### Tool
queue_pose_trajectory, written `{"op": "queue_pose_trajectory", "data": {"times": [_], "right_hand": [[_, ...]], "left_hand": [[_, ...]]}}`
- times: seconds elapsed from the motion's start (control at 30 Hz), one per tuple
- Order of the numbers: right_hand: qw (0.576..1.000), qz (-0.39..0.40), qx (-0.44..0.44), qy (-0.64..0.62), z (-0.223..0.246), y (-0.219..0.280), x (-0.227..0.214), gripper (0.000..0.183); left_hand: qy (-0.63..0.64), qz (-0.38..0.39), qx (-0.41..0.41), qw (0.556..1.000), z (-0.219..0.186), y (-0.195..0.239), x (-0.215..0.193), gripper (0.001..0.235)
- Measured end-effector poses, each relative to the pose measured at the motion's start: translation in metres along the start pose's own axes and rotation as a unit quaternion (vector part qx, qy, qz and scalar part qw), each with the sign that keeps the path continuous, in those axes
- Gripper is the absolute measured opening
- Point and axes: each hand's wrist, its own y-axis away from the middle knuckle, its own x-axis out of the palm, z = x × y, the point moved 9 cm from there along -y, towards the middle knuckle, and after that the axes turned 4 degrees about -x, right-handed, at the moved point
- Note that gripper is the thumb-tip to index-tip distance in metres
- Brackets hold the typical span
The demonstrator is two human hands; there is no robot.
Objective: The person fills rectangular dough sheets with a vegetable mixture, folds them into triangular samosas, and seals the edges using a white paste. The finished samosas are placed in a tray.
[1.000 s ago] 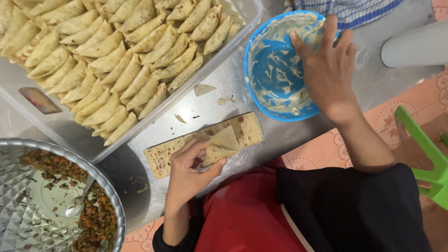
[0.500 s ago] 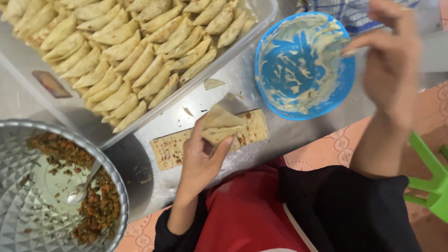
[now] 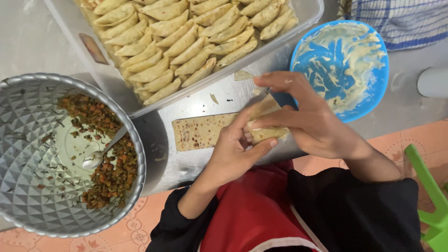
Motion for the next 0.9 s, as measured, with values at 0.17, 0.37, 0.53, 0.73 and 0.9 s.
{"op": "queue_pose_trajectory", "data": {"times": [0.17, 0.37, 0.53, 0.73, 0.9], "right_hand": [[0.998, -0.037, -0.011, 0.046, -0.003, -0.004, -0.003, 0.047], [0.992, -0.043, 0.088, -0.076, -0.038, -0.003, -0.019, 0.049], [0.966, -0.054, 0.142, -0.207, -0.04, 0.005, -0.016, 0.046], [0.989, -0.045, 0.1, -0.1, -0.021, 0.007, -0.011, 0.054], [0.996, -0.076, 0.042, 0.001, -0.011, 0.008, 0.001, 0.052]], "left_hand": [[0.018, 0.008, -0.006, 1.0, -0.005, 0.007, -0.001, 0.069], [-0.008, 0.044, -0.048, 0.998, -0.002, 0.024, -0.003, 0.066], [-0.029, 0.026, -0.035, 0.999, -0.004, 0.025, -0.009, 0.069], [0.072, 0.012, -0.03, 0.997, -0.002, 0.023, -0.012, 0.072], [0.067, -0.001, -0.044, 0.997, 0.009, 0.021, -0.012, 0.077]]}}
